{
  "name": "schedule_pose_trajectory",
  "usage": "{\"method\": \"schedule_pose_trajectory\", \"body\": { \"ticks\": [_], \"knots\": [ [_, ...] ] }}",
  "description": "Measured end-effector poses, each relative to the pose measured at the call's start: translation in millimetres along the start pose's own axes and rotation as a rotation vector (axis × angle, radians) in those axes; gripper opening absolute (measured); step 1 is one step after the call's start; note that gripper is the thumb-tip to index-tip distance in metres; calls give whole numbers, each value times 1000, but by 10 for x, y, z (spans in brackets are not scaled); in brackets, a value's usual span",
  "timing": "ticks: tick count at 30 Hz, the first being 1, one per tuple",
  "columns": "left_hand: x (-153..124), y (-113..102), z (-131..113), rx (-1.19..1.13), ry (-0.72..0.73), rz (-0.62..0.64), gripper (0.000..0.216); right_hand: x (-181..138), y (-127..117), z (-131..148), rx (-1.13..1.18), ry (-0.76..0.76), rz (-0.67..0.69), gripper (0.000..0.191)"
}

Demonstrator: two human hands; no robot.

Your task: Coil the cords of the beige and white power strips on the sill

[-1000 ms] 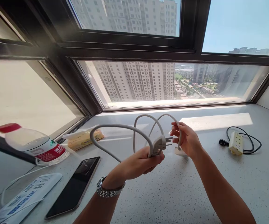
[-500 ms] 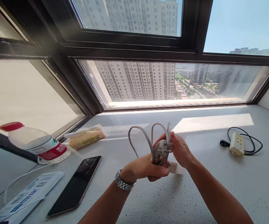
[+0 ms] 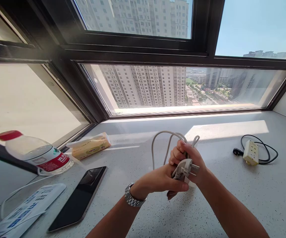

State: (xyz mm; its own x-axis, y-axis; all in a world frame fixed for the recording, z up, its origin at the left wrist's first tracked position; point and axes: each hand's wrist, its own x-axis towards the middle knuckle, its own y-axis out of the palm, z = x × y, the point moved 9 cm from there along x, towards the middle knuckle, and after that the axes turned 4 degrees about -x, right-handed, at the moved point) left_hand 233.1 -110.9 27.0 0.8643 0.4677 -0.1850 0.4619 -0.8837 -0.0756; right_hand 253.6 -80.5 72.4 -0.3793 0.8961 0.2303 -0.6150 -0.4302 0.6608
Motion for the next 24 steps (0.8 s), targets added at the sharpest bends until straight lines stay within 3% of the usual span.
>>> {"method": "schedule_pose_trajectory", "body": {
  "ticks": [4, 8, 11, 16, 20, 24],
  "knots": [
    [-135, -344, -203, 351, 54, -450, 35, 57, -86, 70, -37, -39, -78, 50],
    [-200, -398, -387, 497, 202, -656, 30, 66, -167, 132, -41, -60, -126, 48],
    [-161, -391, -361, 457, 274, -691, 24, 61, -187, 189, -20, -102, -118, 46],
    [-64, -395, -223, 275, 257, -663, 17, 65, -248, 216, -54, -111, -158, 46],
    [-49, -391, -226, 237, 262, -657, 27, 67, -313, 210, -89, -96, -182, 46],
    [-12, -301, -213, 253, 275, -571, 5, 80, -351, 146, -142, -26, -145, 43]
  ]
}}
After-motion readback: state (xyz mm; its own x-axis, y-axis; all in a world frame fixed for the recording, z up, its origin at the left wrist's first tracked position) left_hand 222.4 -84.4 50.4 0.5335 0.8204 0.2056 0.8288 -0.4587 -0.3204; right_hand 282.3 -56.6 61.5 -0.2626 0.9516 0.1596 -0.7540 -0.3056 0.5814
